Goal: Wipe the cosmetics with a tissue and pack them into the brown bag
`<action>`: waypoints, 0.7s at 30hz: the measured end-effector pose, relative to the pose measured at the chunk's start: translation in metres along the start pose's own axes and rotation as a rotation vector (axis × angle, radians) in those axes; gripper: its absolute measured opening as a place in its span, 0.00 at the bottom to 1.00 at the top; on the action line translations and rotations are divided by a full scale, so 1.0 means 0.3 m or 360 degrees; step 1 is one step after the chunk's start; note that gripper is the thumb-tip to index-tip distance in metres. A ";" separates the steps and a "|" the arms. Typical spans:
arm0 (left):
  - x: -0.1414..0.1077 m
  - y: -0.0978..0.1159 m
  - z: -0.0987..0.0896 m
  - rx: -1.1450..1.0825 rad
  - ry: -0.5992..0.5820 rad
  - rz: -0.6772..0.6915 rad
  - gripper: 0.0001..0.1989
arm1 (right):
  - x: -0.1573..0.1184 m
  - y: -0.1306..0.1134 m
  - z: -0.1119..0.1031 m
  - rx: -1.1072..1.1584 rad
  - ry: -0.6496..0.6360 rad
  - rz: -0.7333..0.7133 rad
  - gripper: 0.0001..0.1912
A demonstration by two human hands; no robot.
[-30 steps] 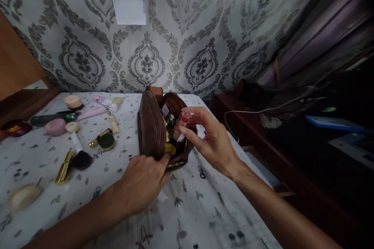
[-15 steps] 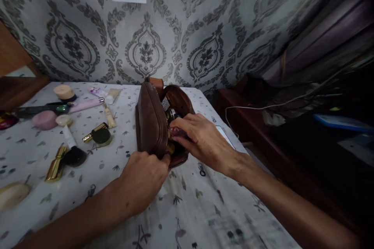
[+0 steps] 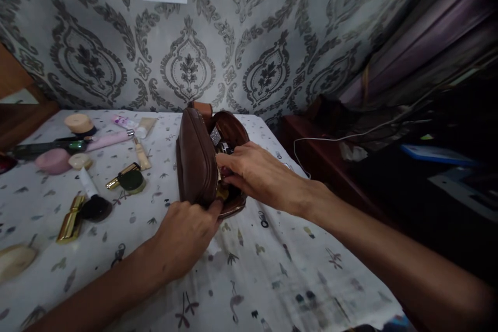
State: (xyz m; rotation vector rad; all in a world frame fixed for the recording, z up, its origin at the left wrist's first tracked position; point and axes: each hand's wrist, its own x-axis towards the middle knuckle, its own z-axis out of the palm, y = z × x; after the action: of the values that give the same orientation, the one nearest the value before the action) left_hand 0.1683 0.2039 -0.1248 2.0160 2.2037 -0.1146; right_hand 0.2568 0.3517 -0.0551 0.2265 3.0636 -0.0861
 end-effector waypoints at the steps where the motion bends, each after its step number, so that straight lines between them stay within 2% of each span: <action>1: -0.002 0.002 -0.002 -0.0006 -0.0014 -0.0012 0.14 | 0.004 0.001 -0.004 -0.0001 -0.0018 0.0018 0.05; 5: -0.006 0.013 -0.010 -0.0004 -0.0041 -0.0045 0.17 | 0.012 0.002 -0.017 0.0011 -0.0071 0.0008 0.07; 9: -0.004 0.026 -0.008 0.0060 0.0011 -0.0077 0.18 | 0.013 -0.004 -0.029 -0.0012 -0.0112 0.0013 0.10; 15: 0.010 0.037 -0.012 0.0118 0.0042 -0.0075 0.15 | 0.007 -0.007 -0.046 -0.0094 -0.0135 0.0085 0.11; 18: 0.006 0.034 -0.039 0.0136 -0.0048 -0.0073 0.19 | 0.000 -0.008 -0.051 -0.0051 -0.0116 0.0078 0.12; 21: -0.010 0.014 -0.102 0.0038 -0.0048 -0.0016 0.17 | -0.006 -0.008 -0.049 -0.0033 -0.0110 0.0061 0.14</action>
State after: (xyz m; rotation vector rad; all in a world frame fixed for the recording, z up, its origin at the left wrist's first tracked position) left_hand 0.1708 0.2062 -0.0939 2.0021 2.2049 -0.1726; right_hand 0.2573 0.3499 -0.0403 0.2752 2.9886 -0.0590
